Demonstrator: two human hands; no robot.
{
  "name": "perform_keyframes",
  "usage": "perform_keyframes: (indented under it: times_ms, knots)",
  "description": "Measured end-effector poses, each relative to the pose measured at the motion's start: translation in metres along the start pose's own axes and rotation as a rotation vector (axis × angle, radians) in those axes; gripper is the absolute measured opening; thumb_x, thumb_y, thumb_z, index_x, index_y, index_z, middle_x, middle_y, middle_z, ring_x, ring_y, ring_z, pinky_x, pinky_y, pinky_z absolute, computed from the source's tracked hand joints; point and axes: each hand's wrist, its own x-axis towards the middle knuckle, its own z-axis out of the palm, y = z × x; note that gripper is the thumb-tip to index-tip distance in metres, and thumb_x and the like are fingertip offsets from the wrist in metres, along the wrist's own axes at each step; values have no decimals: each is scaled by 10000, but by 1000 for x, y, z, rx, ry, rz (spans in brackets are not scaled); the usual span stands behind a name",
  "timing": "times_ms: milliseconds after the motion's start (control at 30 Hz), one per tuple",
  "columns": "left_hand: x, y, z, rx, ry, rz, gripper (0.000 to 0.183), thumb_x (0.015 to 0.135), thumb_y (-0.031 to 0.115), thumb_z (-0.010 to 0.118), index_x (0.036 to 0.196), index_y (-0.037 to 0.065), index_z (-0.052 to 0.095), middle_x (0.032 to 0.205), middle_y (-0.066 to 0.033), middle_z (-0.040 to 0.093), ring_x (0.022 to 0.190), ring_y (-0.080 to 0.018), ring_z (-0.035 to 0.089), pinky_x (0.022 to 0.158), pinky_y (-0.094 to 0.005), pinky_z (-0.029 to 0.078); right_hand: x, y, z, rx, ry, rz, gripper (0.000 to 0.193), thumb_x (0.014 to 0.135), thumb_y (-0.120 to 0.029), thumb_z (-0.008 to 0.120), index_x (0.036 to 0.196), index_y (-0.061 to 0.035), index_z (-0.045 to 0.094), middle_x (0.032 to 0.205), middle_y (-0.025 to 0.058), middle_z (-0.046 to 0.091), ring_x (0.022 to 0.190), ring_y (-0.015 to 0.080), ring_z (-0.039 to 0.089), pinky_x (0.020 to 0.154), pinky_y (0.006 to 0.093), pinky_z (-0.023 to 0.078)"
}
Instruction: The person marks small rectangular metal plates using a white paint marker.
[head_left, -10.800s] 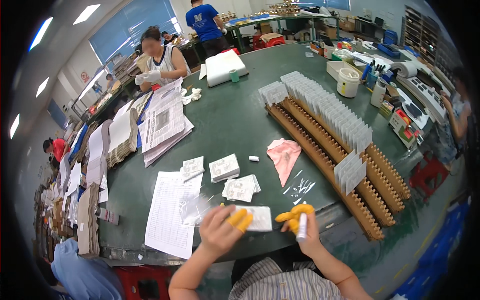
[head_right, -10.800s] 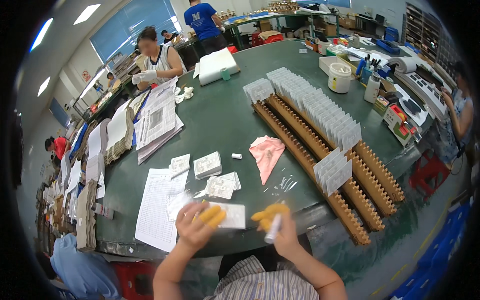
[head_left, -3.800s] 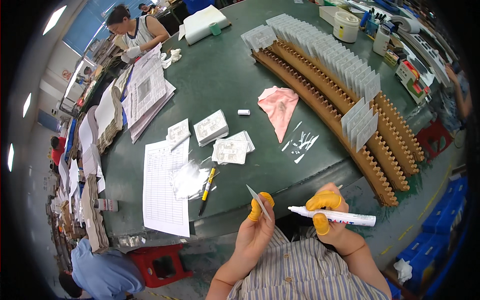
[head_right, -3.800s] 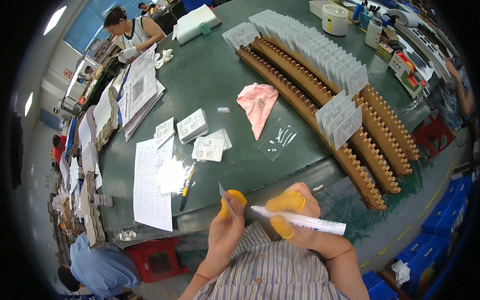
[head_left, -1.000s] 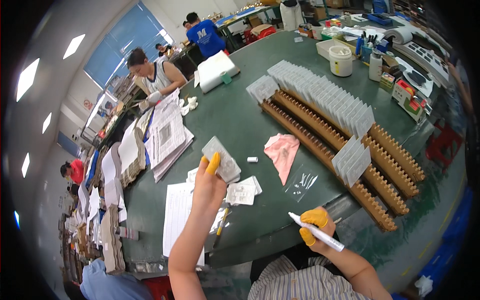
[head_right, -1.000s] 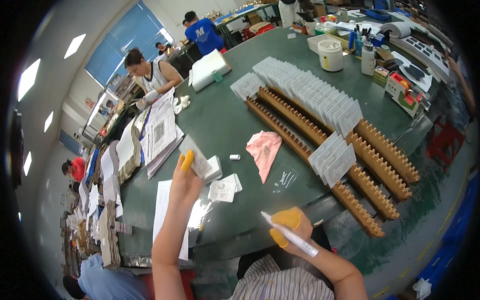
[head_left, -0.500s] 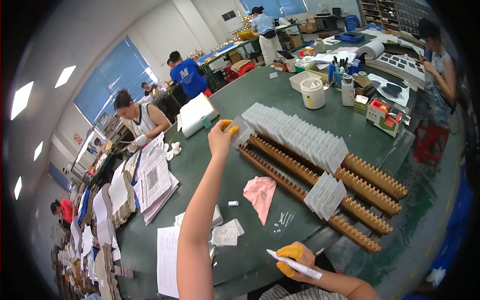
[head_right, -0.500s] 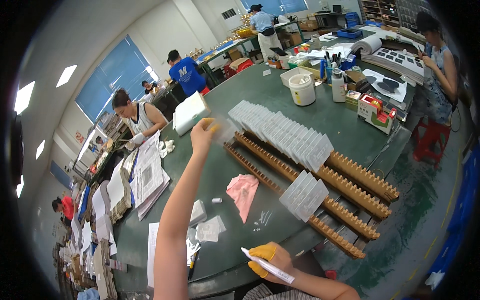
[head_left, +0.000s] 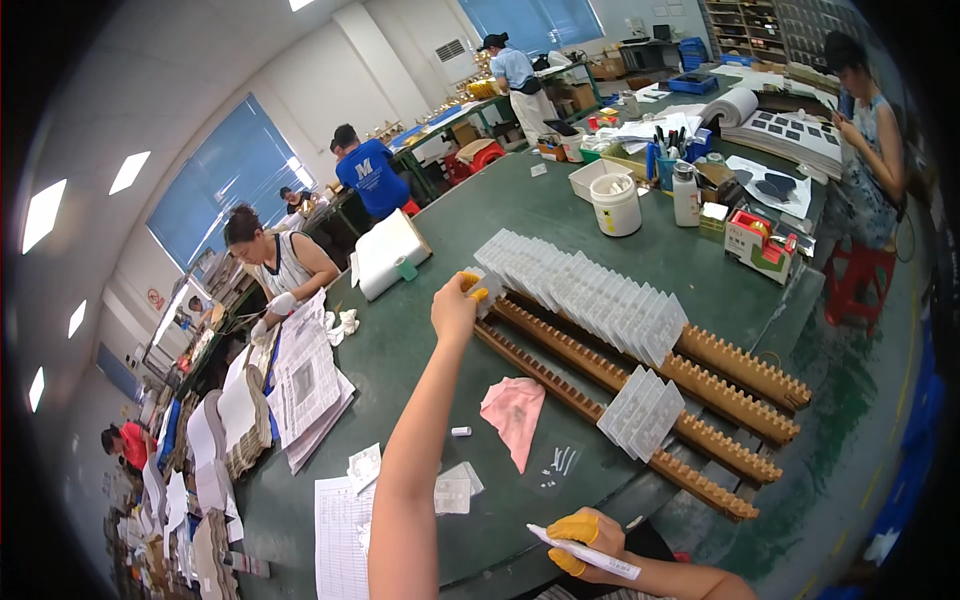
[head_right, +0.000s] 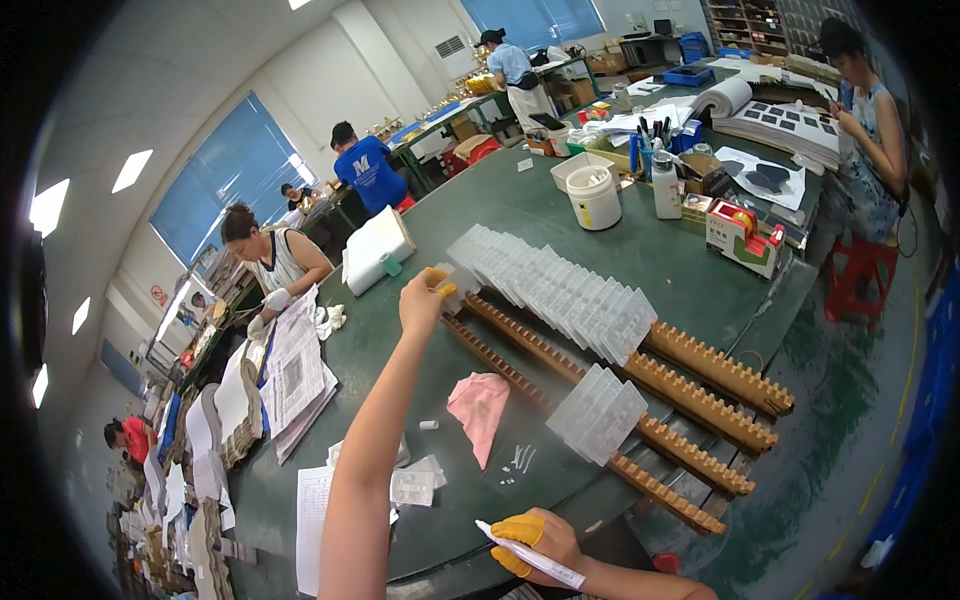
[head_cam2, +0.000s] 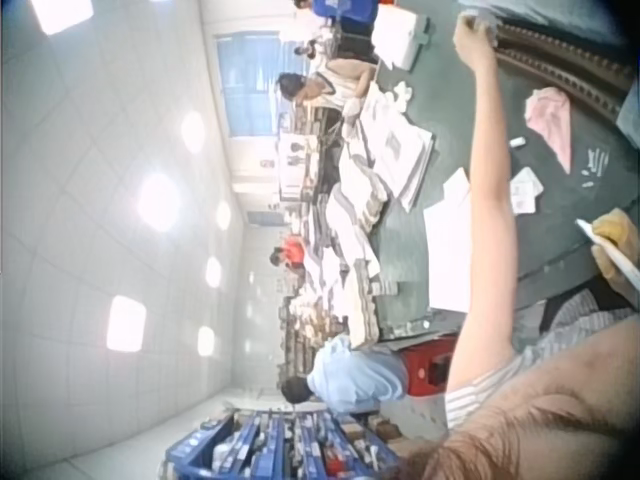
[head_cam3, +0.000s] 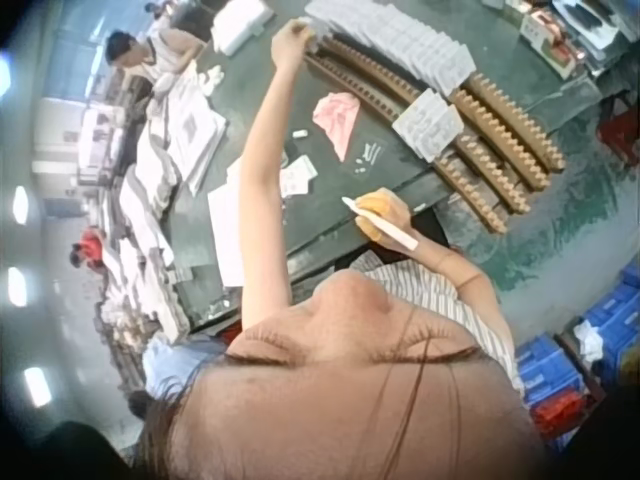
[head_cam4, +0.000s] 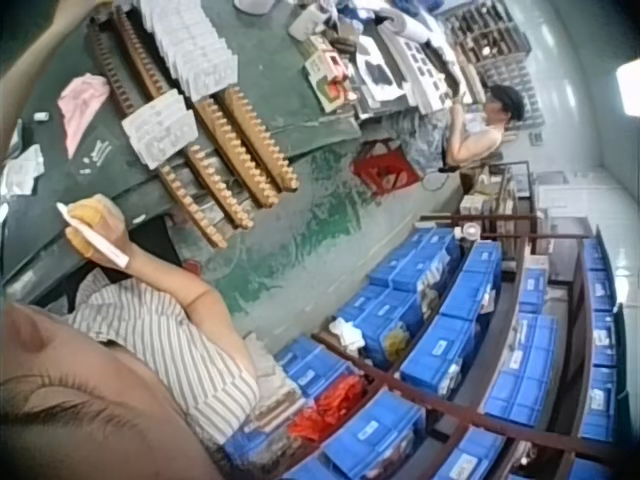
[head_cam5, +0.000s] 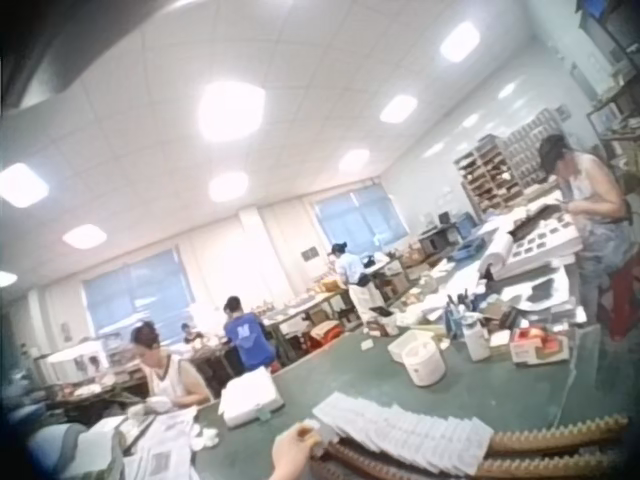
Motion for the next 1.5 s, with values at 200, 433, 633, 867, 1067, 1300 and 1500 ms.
perform_keyframes:
  times_ms: [200, 433, 633, 867, 1067, 1300, 1500]
  knots:
    - [-13, 0, -11, 80, 164, 319, 320, 729, 76, 659, 1038, 47, 584, 933, -134, 642, 862, -273, 619, 749, -340, 469, -30, 4, 3, 724, 173, 506, 194, 777, -72, 641, 967, -70, 601, 812, 110, 599, 654, 224, 588, 566, 301, 464]
    - [-94, -12, -86, -233, 163, 232, 293, 775, 58, 634, 1059, 39, 565, 967, -108, 612, 925, -248, 583, 818, -317, 440, 27, -68, -16, 1479, 32, 941, 383, 827, -319, 626, 1120, -149, 449, 951, 182, 555, 717, 266, 557, 654, 363, 473]
    - [-186, -32, -143, -182, -288, 167, 191, 786, 49, 632, 967, 10, 587, 854, -118, 614, 747, -232, 608, 683, -286, 482, 10, -94, 1, 1561, -40, 1067, 382, 831, -326, 622, 1118, -140, 453, 945, 177, 561, 717, 268, 558, 656, 362, 471]
    - [-250, -61, -163, 121, -509, 131, 367, 714, 115, 694, 1044, 36, 553, 1020, -128, 566, 981, -306, 529, 845, -371, 428, 4, -109, 38, 1688, -125, 1088, 381, 835, -333, 617, 1116, -131, 457, 937, 171, 569, 717, 270, 559, 659, 360, 469]
    - [-254, -70, -165, 102, -445, 223, 450, 662, 97, 705, 1075, 36, 538, 1016, -136, 544, 971, -314, 511, 829, -385, 423, 3, -120, 51, 1730, -189, 1065, 382, 839, -340, 613, 1114, -122, 460, 930, 165, 576, 717, 272, 561, 661, 358, 467]
    - [-250, -68, -169, 32, -550, 149, 529, 662, 205, 762, 1104, 36, 526, 1086, -142, 514, 1042, -312, 470, 900, -360, 389, 5, -124, 55, 1770, -230, 1024, 384, 844, -347, 608, 1112, -113, 464, 923, 159, 583, 717, 274, 562, 664, 356, 465]
    - [-252, -73, -165, 28, -530, 143, 530, 638, 223, 781, 1060, 35, 521, 1045, -141, 495, 1042, -317, 451, 905, -359, 381, 9, -129, 51, 1821, -257, 973, 386, 848, -354, 604, 1110, -105, 468, 916, 154, 590, 717, 276, 564, 666, 354, 464]
